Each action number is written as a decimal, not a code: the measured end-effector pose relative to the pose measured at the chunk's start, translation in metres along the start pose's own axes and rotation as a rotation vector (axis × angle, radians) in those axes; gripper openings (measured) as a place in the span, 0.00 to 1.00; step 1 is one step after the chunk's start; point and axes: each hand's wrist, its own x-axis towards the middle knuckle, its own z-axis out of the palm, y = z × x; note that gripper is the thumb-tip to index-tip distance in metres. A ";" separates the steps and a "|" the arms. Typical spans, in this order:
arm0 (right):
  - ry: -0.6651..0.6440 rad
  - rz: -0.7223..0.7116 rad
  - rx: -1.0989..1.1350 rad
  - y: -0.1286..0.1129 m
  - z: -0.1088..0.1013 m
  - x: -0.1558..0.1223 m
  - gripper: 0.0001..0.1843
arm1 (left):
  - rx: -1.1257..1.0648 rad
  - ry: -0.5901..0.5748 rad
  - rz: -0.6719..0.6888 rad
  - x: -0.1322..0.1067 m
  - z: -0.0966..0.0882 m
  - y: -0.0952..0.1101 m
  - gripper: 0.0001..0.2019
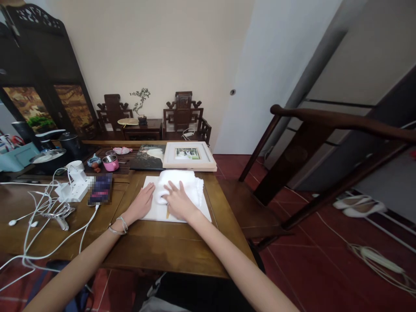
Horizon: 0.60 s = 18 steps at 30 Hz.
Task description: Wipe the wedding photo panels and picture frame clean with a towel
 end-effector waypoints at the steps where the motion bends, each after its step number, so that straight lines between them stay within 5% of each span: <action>1: -0.007 -0.037 0.000 -0.008 -0.002 -0.011 0.26 | 0.003 0.003 0.001 0.000 0.000 0.000 0.22; 5: -0.042 -0.179 0.066 -0.032 -0.013 -0.054 0.25 | -0.001 0.008 -0.008 0.000 0.000 0.000 0.23; 8: -0.065 -0.196 0.113 -0.035 -0.019 -0.061 0.25 | -0.017 -0.004 -0.005 -0.001 -0.001 0.000 0.23; 14: -0.034 0.006 -0.033 -0.015 -0.011 -0.002 0.24 | -0.174 0.055 -0.030 0.002 0.001 -0.003 0.23; 18: -0.019 0.081 -0.108 -0.018 0.002 0.029 0.23 | -0.455 0.277 -0.193 0.008 -0.005 -0.004 0.20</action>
